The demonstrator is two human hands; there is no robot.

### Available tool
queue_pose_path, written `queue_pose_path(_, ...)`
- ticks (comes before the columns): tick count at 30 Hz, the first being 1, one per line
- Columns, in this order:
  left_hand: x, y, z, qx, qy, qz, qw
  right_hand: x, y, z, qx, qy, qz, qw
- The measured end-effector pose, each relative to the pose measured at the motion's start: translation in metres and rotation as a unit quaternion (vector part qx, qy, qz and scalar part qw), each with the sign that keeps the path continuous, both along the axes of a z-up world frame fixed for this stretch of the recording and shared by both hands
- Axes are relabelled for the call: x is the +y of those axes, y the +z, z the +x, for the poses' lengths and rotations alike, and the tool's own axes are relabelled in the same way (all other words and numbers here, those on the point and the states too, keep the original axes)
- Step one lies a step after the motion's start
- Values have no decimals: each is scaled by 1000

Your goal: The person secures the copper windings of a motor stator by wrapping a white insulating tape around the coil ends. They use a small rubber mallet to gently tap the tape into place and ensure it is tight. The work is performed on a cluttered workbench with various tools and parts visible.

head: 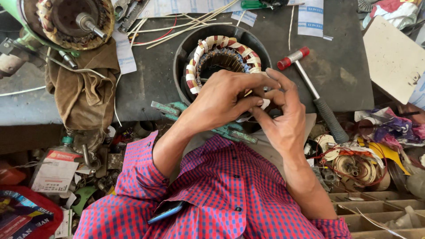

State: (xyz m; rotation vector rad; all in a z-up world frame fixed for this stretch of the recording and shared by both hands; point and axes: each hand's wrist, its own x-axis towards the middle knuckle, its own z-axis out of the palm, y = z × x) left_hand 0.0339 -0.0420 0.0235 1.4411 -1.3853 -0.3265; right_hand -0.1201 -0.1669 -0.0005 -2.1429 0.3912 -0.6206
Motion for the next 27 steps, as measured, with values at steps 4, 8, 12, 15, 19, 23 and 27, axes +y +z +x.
queue_pose_path(4,18,0,-9,-88,74,-11,993,-3,-4,-6,-21,12,5,1000)
queue_pose_path(8,27,-7,-17,-163,113,17,980,-2,-5,-6,1,11,63,998)
queue_pose_path(12,31,-13,-22,-221,137,-2,966,-1,-4,-5,-40,64,27,997)
queue_pose_path(15,33,-14,-24,-250,150,-2,956,-2,-3,-4,-53,83,34,995)
queue_pose_path(19,35,-14,-27,-261,154,4,953,-1,0,-3,-48,88,40,994)
queue_pose_path(23,36,-12,-33,-253,165,23,953,-1,3,-3,-54,82,4,995)
queue_pose_path(27,38,-9,-39,-256,186,37,948,1,2,-2,-53,50,0,997)
